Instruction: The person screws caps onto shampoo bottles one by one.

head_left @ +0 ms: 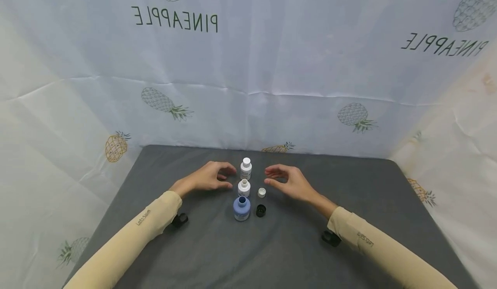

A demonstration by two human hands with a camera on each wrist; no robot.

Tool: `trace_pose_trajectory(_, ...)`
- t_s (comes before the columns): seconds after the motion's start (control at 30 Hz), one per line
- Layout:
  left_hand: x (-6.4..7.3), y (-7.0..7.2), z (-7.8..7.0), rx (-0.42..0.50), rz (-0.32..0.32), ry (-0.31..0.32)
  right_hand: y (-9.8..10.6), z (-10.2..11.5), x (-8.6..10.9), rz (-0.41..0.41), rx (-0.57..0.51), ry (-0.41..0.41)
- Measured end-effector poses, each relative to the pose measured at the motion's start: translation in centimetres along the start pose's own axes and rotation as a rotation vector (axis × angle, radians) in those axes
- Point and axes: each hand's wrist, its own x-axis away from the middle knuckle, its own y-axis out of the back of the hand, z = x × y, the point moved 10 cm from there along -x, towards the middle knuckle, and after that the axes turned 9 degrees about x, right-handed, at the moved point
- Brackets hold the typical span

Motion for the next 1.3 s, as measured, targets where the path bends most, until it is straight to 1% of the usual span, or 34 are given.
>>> trace_pose_trajectory(0.13,0.3,-0.6,-0.9,-0.003,0.022,-0.045,-0.3,0.1,0.3,0.012,0.001,0.012)
trace_pose_trajectory(0.27,0.3,-1.3,-1.5,0.008,0.033,-0.083,-0.4,-0.1,0.6,0.018,0.005,0.006)
trace_pose_trajectory(0.5,0.0,-2.7,-2.1,0.007,0.073,-0.095,-0.4,-0.6,1.2,0.023,0.019,-0.006)
trace_pose_trajectory(0.6,-0.1,-3.1,-2.4,0.007,0.081,-0.114,-0.5,-0.7,1.3,0.029,0.012,-0.011)
trace_pose_trajectory(0.67,-0.2,-3.4,-2.5,0.012,0.084,-0.125,-0.7,-0.8,1.4,0.035,0.001,-0.013)
trace_pose_trajectory(0.77,-0.3,-3.8,-2.3,0.019,0.09,-0.125,-0.9,-0.9,1.6,0.043,-0.009,-0.016)
trace_pose_trajectory(0.87,-0.4,-4.1,-2.0,-0.003,0.093,-0.124,-1.2,-1.0,1.7,0.047,-0.015,-0.016)
trace_pose_trajectory(1.03,-0.4,-4.5,-1.9,-0.029,0.105,-0.145,-1.3,-1.0,1.9,0.045,-0.028,-0.006)
trace_pose_trajectory(1.3,-0.4,-4.7,-2.0,-0.023,0.095,-0.141,-1.6,-1.2,2.0,0.047,-0.027,-0.005)
